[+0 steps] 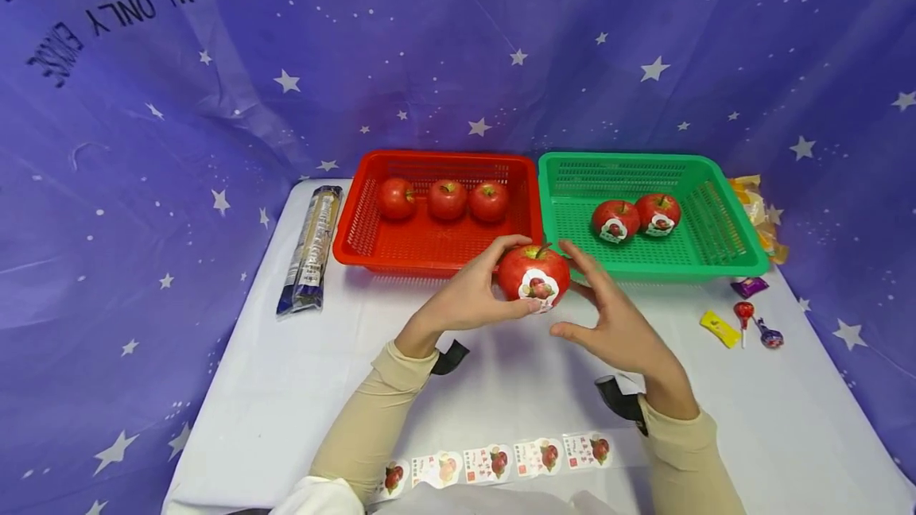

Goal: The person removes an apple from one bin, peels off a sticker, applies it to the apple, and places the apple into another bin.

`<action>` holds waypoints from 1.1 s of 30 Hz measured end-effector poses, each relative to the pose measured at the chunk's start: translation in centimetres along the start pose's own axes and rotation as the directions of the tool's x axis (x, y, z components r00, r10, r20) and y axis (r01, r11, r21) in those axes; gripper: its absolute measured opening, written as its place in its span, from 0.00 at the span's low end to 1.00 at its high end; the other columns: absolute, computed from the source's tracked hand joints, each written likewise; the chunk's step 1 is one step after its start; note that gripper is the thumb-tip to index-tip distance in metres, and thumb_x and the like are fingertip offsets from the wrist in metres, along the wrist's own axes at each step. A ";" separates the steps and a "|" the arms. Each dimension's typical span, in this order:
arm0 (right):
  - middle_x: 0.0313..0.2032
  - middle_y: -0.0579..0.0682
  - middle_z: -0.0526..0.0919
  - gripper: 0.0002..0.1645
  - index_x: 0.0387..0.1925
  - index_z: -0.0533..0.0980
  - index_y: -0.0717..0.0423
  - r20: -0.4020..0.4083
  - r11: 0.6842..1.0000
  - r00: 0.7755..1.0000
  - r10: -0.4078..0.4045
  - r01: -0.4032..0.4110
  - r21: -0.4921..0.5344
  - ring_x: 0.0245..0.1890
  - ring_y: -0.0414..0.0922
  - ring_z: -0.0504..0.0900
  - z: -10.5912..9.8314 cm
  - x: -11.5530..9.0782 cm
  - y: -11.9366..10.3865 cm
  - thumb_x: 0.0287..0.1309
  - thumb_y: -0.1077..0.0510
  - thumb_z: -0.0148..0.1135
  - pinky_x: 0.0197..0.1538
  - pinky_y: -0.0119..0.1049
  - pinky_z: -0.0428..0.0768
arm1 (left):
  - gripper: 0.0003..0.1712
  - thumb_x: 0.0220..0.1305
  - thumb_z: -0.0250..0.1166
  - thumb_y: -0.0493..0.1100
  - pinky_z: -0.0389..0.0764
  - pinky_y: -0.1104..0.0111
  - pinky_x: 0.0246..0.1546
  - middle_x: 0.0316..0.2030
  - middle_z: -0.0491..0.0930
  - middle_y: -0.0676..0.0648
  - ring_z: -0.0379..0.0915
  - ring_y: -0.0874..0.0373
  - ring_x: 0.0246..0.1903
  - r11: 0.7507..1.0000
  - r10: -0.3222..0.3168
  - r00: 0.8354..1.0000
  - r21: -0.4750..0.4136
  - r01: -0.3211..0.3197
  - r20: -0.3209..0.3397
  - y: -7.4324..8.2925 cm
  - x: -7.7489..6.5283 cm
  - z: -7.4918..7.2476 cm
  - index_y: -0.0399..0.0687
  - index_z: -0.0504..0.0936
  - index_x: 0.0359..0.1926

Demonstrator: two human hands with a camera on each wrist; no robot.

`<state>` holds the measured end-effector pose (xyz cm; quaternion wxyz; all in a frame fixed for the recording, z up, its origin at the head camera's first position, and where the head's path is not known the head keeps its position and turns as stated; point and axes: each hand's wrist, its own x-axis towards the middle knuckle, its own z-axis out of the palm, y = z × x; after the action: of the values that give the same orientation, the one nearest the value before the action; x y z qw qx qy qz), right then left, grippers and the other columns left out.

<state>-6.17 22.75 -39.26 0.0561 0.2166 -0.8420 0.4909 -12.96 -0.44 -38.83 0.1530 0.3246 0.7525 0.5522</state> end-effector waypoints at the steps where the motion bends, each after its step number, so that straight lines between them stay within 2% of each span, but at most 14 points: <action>1: 0.74 0.50 0.50 0.65 0.75 0.46 0.45 -0.022 0.999 1.000 0.016 -0.017 -0.041 0.72 0.37 0.54 -0.9 -0.1 0.2 0.42 0.69 0.75 0.66 0.20 0.63 | 0.45 0.50 0.74 0.52 0.79 0.67 0.50 0.58 0.71 0.53 0.73 0.60 0.53 1.000 0.005 1.000 0.016 -0.005 -0.009 0.2 0.4 -0.1 0.60 0.60 0.66; 3: 0.75 0.53 0.45 0.66 0.76 0.42 0.42 -0.100 0.987 0.991 0.087 -0.099 -0.123 0.72 0.45 0.54 -3.5 -0.5 2.0 0.45 0.67 0.74 0.70 0.33 0.64 | 0.46 0.50 0.73 0.53 0.79 0.68 0.51 0.58 0.70 0.54 0.73 0.61 0.53 0.998 0.014 0.999 0.066 -0.012 -0.031 0.4 1.5 -0.3 0.59 0.60 0.66; 4: 0.75 0.55 0.43 0.66 0.76 0.41 0.42 -0.158 0.974 0.979 0.132 -0.158 -0.165 0.73 0.50 0.52 -5.0 -1.0 3.1 0.46 0.65 0.74 0.71 0.41 0.62 | 0.46 0.49 0.73 0.53 0.78 0.69 0.52 0.58 0.70 0.55 0.72 0.62 0.53 0.996 0.022 0.999 0.093 -0.018 -0.035 0.5 2.1 -0.2 0.58 0.59 0.66; 6: 0.76 0.55 0.37 0.65 0.76 0.36 0.40 -0.267 0.920 0.931 0.249 -0.314 -0.236 0.73 0.60 0.47 -8.1 -2.2 5.8 0.51 0.56 0.72 0.70 0.58 0.59 | 0.47 0.49 0.73 0.55 0.77 0.69 0.54 0.59 0.68 0.55 0.71 0.63 0.53 0.987 0.030 0.999 0.156 -0.023 -0.041 0.8 3.3 -0.3 0.58 0.59 0.67; 8: 0.76 0.53 0.32 0.67 0.76 0.32 0.38 -0.347 0.848 0.868 0.355 -0.455 -0.271 0.73 0.68 0.39 -11.2 -3.4 9.3 0.51 0.47 0.71 0.61 0.75 0.50 | 0.48 0.48 0.73 0.57 0.77 0.69 0.54 0.59 0.67 0.55 0.71 0.63 0.53 0.978 0.030 0.999 0.209 -0.021 -0.040 1.2 4.5 -0.3 0.59 0.59 0.67; 10: 0.76 0.52 0.28 0.67 0.75 0.30 0.40 -0.391 0.790 0.820 0.418 -0.541 -0.289 0.73 0.67 0.32 -13.7 -4.4 11.7 0.52 0.42 0.69 0.62 0.77 0.44 | 0.48 0.48 0.73 0.58 0.77 0.69 0.53 0.60 0.66 0.55 0.70 0.64 0.54 0.973 0.033 0.999 0.230 -0.025 -0.028 1.6 5.5 -0.4 0.59 0.60 0.67; 12: 0.76 0.53 0.26 0.68 0.75 0.29 0.40 -0.404 0.747 0.787 0.466 -0.595 -0.297 0.73 0.66 0.27 -15.7 -5.4 14.0 0.51 0.40 0.69 0.61 0.78 0.42 | 0.48 0.48 0.73 0.60 0.78 0.70 0.52 0.60 0.66 0.54 0.70 0.64 0.54 0.969 0.034 0.999 0.245 -0.030 -0.013 2.0 6.4 -0.3 0.60 0.60 0.67; 15: 0.75 0.58 0.25 0.67 0.75 0.28 0.38 -0.381 0.718 0.774 0.506 -0.622 -0.311 0.73 0.66 0.25 -17.9 -6.5 16.3 0.52 0.39 0.68 0.60 0.78 0.41 | 0.49 0.46 0.73 0.62 0.78 0.72 0.51 0.59 0.67 0.55 0.69 0.65 0.54 0.966 0.031 0.999 0.257 -0.033 0.009 2.3 7.8 -0.2 0.62 0.60 0.68; 19: 0.75 0.61 0.26 0.64 0.74 0.28 0.38 -0.314 0.737 0.789 0.528 -0.610 -0.291 0.72 0.68 0.28 -19.2 -7.1 17.8 0.55 0.40 0.65 0.60 0.78 0.42 | 0.50 0.45 0.73 0.63 0.78 0.73 0.48 0.58 0.69 0.55 0.66 0.65 0.54 0.961 0.033 0.999 0.275 -0.038 0.024 2.5 9.5 -0.1 0.63 0.61 0.68; 21: 0.75 0.59 0.28 0.63 0.74 0.29 0.38 -0.284 0.744 0.790 0.543 -0.610 -0.273 0.72 0.70 0.31 -19.5 -7.2 18.2 0.56 0.40 0.64 0.60 0.77 0.45 | 0.50 0.45 0.73 0.63 0.79 0.74 0.47 0.57 0.69 0.55 0.67 0.64 0.53 0.959 0.030 0.999 0.279 -0.038 0.035 2.6 10.3 -0.1 0.61 0.61 0.68; 25: 0.75 0.61 0.31 0.61 0.73 0.27 0.35 -0.247 0.711 0.762 0.599 -0.648 -0.274 0.68 0.77 0.44 -19.7 -7.1 18.4 0.58 0.37 0.61 0.55 0.76 0.54 | 0.49 0.46 0.73 0.60 0.79 0.74 0.46 0.57 0.70 0.54 0.70 0.64 0.51 0.957 0.000 0.997 0.288 -0.020 0.071 2.5 11.9 0.1 0.57 0.60 0.67; 28: 0.73 0.70 0.37 0.61 0.72 0.26 0.35 -0.236 0.681 0.740 0.630 -0.672 -0.291 0.61 0.77 0.54 -19.8 -7.1 18.4 0.58 0.35 0.60 0.50 0.73 0.60 | 0.49 0.47 0.73 0.57 0.79 0.76 0.45 0.56 0.71 0.53 0.72 0.64 0.49 0.954 -0.020 0.995 0.300 -0.011 0.102 2.3 13.1 0.2 0.53 0.59 0.66; 31: 0.70 0.76 0.45 0.61 0.73 0.28 0.38 -0.242 0.667 0.734 0.634 -0.678 -0.310 0.58 0.75 0.58 -19.8 -7.1 18.3 0.58 0.34 0.60 0.48 0.72 0.62 | 0.48 0.48 0.73 0.54 0.78 0.77 0.44 0.55 0.71 0.51 0.72 0.63 0.49 0.947 -0.024 0.990 0.320 -0.022 0.138 2.1 14.5 0.4 0.50 0.58 0.66; 33: 0.69 0.77 0.46 0.61 0.73 0.29 0.39 -0.248 0.653 0.728 0.639 -0.684 -0.323 0.57 0.76 0.58 -19.9 -7.2 18.3 0.57 0.33 0.59 0.48 0.72 0.62 | 0.51 0.48 0.72 0.53 0.78 0.77 0.44 0.57 0.69 0.51 0.70 0.63 0.51 0.939 -0.025 0.985 0.343 -0.035 0.169 1.9 15.5 0.6 0.51 0.55 0.69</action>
<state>-9.71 49.63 -45.98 -0.0373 -0.1493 -0.9385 0.3091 -23.49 10.51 -35.26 0.1565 0.3943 0.8209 0.3822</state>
